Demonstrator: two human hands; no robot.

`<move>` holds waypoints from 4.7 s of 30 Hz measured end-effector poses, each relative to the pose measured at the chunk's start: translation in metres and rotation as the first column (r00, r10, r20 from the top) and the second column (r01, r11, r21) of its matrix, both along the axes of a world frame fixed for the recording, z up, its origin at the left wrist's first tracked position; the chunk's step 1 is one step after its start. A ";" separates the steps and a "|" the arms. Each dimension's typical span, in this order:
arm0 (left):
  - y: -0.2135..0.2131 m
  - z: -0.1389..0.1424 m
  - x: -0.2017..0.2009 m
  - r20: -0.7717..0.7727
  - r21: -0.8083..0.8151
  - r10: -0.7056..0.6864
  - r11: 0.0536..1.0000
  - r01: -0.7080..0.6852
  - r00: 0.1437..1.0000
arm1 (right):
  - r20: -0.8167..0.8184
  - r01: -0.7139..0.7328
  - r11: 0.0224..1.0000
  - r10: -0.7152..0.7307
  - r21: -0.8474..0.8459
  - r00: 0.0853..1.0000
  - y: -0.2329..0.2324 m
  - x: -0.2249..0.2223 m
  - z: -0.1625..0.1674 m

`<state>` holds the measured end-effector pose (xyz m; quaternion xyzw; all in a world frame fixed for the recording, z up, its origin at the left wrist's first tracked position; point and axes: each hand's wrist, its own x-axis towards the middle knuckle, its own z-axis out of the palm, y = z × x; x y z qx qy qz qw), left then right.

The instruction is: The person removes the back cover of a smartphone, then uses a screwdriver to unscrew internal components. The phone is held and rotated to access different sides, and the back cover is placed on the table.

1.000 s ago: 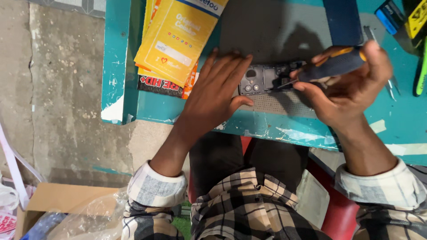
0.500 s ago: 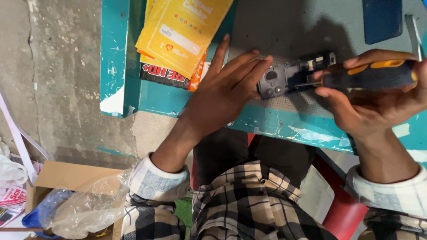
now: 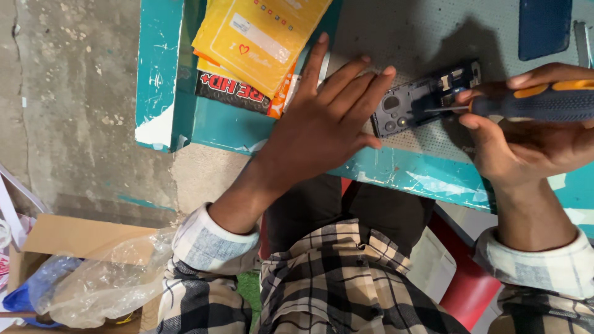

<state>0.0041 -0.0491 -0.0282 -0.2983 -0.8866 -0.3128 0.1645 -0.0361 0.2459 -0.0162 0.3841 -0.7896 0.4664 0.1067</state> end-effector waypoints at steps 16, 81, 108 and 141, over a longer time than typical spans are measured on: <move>0.003 -0.001 0.002 -0.047 -0.094 0.035 0.995 -0.039 0.998 | -0.007 0.003 1.000 -0.003 0.013 1.000 0.000 0.000 0.000; -0.001 0.005 -0.003 0.070 0.003 0.058 0.998 -0.059 0.996 | 0.126 -0.264 0.964 0.267 -0.035 0.956 -0.079 -0.024 0.029; 0.001 0.002 -0.008 0.172 0.026 0.077 0.996 -0.083 0.982 | 0.219 -0.218 0.972 0.233 -0.092 0.948 -0.072 -0.032 0.035; 0.005 -0.011 -0.008 0.072 0.047 0.090 0.994 -0.094 0.993 | 0.227 -0.231 0.960 0.263 -0.158 0.938 -0.066 -0.034 0.017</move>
